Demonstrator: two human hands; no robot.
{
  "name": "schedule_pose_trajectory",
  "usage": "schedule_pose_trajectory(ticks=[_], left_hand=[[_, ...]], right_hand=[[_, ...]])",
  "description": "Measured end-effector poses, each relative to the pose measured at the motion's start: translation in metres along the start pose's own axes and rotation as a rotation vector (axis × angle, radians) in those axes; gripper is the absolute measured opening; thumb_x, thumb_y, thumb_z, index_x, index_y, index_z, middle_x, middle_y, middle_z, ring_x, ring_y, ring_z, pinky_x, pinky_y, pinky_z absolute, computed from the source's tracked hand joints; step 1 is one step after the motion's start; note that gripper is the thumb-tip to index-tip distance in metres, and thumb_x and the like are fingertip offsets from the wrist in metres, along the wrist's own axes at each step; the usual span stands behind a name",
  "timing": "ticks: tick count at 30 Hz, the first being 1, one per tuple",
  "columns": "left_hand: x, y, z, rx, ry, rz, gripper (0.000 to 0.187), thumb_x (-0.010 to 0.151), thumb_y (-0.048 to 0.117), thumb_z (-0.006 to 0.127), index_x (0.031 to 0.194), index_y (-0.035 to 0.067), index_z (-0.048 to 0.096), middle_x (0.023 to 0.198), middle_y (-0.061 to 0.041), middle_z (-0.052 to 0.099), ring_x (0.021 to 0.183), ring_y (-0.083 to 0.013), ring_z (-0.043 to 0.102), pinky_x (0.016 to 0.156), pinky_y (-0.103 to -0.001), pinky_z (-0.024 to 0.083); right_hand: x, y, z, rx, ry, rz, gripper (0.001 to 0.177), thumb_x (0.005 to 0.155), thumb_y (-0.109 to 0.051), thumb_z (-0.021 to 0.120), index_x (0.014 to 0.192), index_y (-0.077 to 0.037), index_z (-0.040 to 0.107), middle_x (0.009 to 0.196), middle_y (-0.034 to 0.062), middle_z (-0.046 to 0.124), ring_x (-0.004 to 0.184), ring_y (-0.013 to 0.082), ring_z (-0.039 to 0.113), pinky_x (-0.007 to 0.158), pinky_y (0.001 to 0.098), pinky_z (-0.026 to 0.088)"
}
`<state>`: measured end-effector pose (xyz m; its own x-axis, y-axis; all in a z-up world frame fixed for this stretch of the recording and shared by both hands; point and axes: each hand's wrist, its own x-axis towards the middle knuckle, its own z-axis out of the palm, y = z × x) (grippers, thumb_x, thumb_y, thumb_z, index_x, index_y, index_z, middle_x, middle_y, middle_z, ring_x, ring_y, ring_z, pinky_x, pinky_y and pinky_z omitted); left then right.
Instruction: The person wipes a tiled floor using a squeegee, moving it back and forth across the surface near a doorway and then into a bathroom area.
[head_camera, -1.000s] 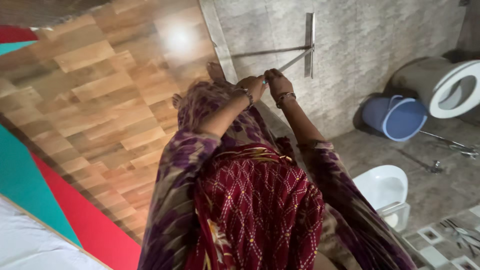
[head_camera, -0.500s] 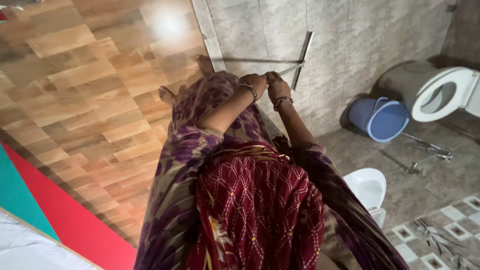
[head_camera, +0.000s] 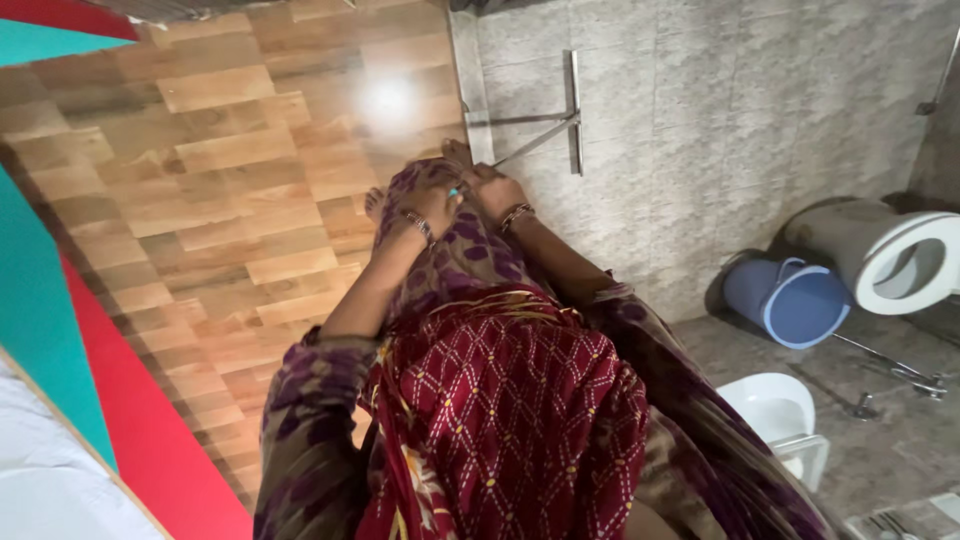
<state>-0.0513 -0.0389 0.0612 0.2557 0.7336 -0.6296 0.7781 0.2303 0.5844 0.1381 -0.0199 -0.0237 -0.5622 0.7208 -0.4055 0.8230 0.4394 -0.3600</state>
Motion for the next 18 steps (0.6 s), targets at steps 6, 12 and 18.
schedule_pose_trajectory(ticks=[6, 12, 18], left_hand=[[-0.055, -0.067, 0.002, 0.089, 0.039, -0.054, 0.040, 0.107, 0.042, 0.050, 0.122, 0.010, 0.068, 0.097, -0.025, 0.073, 0.089, -0.0404, 0.071, 0.087, -0.052, 0.055], [-0.097, -0.088, -0.027, 0.066, 0.091, -0.138, 0.041, 0.100, 0.044, 0.050, 0.121, 0.014, 0.069, 0.100, -0.024, 0.072, 0.092, -0.0428, 0.069, 0.079, -0.055, 0.055], [-0.110, -0.099, -0.034, 0.054, 0.158, -0.014, 0.038, 0.101, 0.043, 0.053, 0.116, 0.014, 0.072, 0.097, -0.022, 0.072, 0.091, -0.0419, 0.070, 0.080, -0.054, 0.055]], right_hand=[[-0.002, -0.080, -0.002, -0.042, -0.040, -0.059, 0.036, 0.099, -0.017, 0.054, 0.134, -0.021, 0.059, 0.134, 0.0143, 0.063, 0.096, 0.0293, 0.074, 0.077, 0.0411, 0.062], [0.005, -0.133, -0.019, 0.037, -0.098, -0.102, 0.044, 0.093, -0.008, 0.050, 0.134, -0.021, 0.056, 0.141, 0.0123, 0.056, 0.103, 0.0332, 0.071, 0.083, 0.0454, 0.059], [0.012, -0.141, -0.009, 0.103, -0.044, -0.165, 0.030, 0.099, -0.018, 0.053, 0.129, -0.015, 0.057, 0.132, 0.0127, 0.060, 0.111, 0.0339, 0.067, 0.087, 0.0457, 0.057]])
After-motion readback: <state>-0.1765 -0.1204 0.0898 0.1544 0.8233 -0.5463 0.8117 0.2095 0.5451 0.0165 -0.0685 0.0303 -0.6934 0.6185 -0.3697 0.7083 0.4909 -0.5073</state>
